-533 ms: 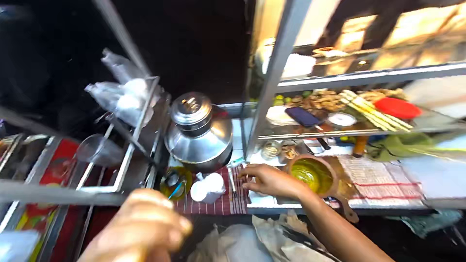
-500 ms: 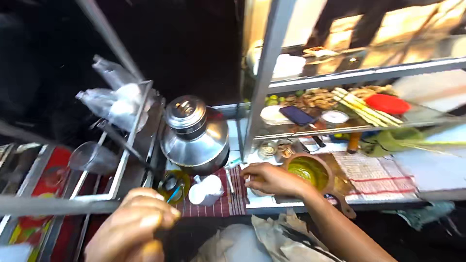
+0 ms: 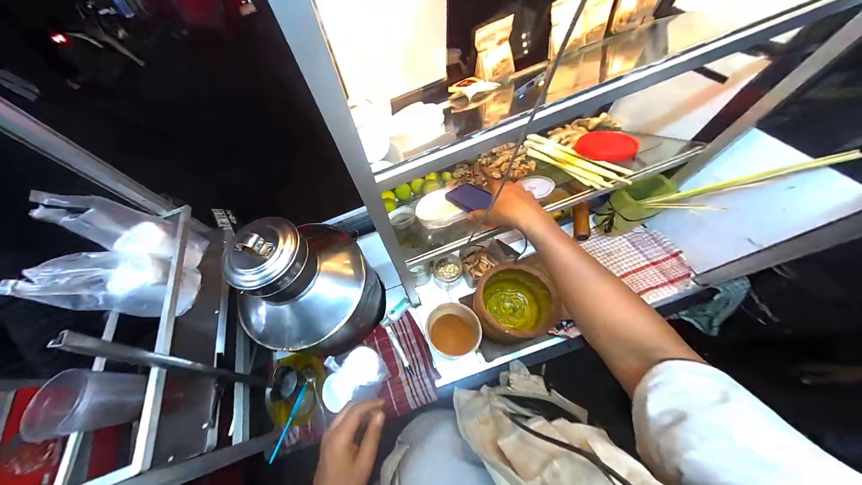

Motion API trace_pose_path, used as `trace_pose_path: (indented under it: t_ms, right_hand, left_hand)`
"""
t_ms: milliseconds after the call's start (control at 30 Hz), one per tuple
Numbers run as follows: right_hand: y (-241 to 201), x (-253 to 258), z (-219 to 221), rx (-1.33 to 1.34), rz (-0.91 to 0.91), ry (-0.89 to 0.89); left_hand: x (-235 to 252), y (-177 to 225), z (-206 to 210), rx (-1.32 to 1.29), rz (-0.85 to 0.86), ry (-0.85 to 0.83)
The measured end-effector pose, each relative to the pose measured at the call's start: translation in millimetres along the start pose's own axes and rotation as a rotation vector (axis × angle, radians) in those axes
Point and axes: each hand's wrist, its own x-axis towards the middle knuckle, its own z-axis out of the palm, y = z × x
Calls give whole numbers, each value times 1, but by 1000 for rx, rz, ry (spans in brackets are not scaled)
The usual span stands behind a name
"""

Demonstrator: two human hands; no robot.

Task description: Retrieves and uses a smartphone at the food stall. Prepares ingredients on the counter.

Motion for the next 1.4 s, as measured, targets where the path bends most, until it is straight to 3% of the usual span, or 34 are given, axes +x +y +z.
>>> trace_pose_path:
  t_ms: [200, 300, 400, 467, 567, 700, 833, 967, 1167, 1400]
  right_hand:
    - [-3, 23, 8, -73, 88, -67]
    - [6, 4, 6, 59, 60, 92]
    - [12, -40, 9, 238, 14, 363]
    - [17, -75, 24, 328, -36, 552]
    - [13, -119, 42, 515, -58, 720]
    - [5, -154, 55, 669, -138, 820]
    - [7, -172, 65, 605, -179, 782]
    - [26, -170, 63, 703, -232, 617]
    - [50, -134, 24, 1047, -236, 226]
    - [39, -96, 20, 1102, -152, 195]
  left_hand:
    - [47, 26, 32, -110, 163, -172]
    - [77, 41, 49, -222, 215, -278]
    - [117, 59, 72, -322, 226, -338]
    - [147, 74, 92, -369, 178, -350]
    - [189, 92, 127, -552, -26, -328]
    - [230, 103, 170, -884, -237, -317]
    - [247, 111, 189, -1219, -338, -323]
    - [256, 112, 193, -1368, -377, -325]
    - [260, 108, 199, -1371, -327, -383]
    - [269, 103, 203, -1348, -308, -357]
